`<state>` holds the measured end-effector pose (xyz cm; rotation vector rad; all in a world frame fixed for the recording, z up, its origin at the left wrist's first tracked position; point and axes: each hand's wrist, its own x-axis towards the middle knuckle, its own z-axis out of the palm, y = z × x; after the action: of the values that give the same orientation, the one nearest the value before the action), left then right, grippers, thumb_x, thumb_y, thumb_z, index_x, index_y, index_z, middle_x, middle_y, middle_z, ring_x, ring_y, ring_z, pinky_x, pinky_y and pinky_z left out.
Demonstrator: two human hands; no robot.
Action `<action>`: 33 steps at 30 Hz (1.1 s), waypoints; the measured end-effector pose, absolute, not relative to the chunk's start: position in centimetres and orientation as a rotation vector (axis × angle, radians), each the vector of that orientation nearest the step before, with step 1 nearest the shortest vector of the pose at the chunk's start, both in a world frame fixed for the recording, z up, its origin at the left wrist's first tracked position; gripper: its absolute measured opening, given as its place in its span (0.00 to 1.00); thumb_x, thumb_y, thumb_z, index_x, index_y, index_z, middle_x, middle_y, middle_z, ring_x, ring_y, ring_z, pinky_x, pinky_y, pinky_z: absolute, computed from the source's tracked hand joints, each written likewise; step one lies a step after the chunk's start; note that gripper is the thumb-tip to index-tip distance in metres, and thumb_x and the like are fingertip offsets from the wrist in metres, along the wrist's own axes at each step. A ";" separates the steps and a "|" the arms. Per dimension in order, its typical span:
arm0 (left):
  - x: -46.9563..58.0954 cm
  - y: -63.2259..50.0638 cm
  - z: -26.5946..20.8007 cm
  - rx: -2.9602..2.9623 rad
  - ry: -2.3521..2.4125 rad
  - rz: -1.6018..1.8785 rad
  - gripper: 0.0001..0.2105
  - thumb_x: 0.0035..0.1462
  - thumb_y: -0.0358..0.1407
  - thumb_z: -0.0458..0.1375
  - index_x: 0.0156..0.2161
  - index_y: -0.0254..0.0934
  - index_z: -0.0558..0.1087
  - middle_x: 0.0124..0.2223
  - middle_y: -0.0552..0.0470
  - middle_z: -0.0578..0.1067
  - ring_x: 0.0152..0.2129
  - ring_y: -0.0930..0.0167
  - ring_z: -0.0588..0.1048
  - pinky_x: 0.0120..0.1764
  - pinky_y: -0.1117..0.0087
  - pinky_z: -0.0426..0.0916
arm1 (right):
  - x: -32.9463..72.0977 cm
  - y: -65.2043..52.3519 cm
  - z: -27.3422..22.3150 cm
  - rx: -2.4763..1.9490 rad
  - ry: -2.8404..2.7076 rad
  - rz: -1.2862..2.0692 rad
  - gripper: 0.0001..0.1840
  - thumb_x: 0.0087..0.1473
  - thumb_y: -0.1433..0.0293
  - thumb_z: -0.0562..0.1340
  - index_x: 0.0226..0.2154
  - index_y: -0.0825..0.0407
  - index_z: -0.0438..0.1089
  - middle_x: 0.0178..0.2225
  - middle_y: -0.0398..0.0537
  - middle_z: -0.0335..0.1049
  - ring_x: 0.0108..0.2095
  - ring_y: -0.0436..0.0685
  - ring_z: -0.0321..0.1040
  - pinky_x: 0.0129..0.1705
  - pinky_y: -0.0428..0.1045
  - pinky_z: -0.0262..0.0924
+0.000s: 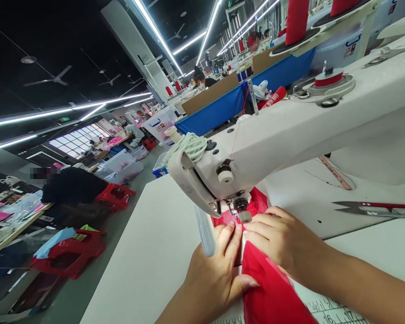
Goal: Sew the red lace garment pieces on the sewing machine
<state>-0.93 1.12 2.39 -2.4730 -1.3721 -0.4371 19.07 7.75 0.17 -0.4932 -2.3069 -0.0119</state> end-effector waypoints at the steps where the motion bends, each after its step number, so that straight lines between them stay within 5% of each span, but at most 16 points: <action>1: -1.0 1.2 2.4 -2.470 -1.368 -0.441 0.42 0.63 0.62 0.32 0.58 0.26 0.68 0.49 0.37 0.77 0.42 0.60 0.77 0.38 0.62 0.75 | 19.1 7.8 0.2 -0.500 -2.307 -0.013 0.19 0.55 0.83 0.49 0.35 0.52 0.73 0.38 0.47 0.78 0.32 0.57 0.65 0.41 0.55 0.57; 5: -0.9 1.3 2.5 -2.445 -1.346 -0.469 0.41 0.64 0.60 0.32 0.55 0.27 0.71 0.49 0.38 0.77 0.42 0.60 0.77 0.41 0.62 0.74 | 19.2 7.8 -0.1 -0.550 -2.330 -0.012 0.19 0.49 0.84 0.51 0.35 0.53 0.73 0.39 0.49 0.77 0.32 0.57 0.65 0.41 0.56 0.57; 20: -0.9 0.3 2.2 -2.418 -1.321 -0.230 0.33 0.66 0.55 0.44 0.60 0.28 0.68 0.53 0.35 0.75 0.49 0.51 0.74 0.49 0.50 0.70 | 19.5 8.1 -0.3 -0.518 -2.370 -0.032 0.19 0.54 0.83 0.50 0.41 0.54 0.73 0.43 0.48 0.77 0.38 0.57 0.68 0.45 0.56 0.55; 27: -1.0 0.7 2.2 -2.421 -1.326 -0.346 0.29 0.65 0.54 0.48 0.55 0.31 0.73 0.47 0.36 0.77 0.46 0.53 0.76 0.48 0.49 0.71 | 19.4 8.0 -0.4 -0.512 -2.351 0.033 0.21 0.51 0.84 0.50 0.41 0.54 0.72 0.42 0.49 0.77 0.39 0.59 0.69 0.45 0.57 0.54; 33: -0.4 1.0 2.6 -2.386 -1.307 -0.463 0.14 0.61 0.32 0.51 0.46 0.32 0.76 0.42 0.40 0.79 0.40 0.61 0.78 0.43 0.58 0.74 | 19.4 8.0 -0.3 -0.522 -2.355 -0.033 0.25 0.44 0.86 0.52 0.40 0.54 0.72 0.41 0.48 0.77 0.39 0.57 0.69 0.43 0.56 0.56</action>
<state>-0.38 1.04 2.64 -2.3860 -1.3069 -0.4632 19.40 7.98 -0.29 -0.5222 -2.3553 -0.0333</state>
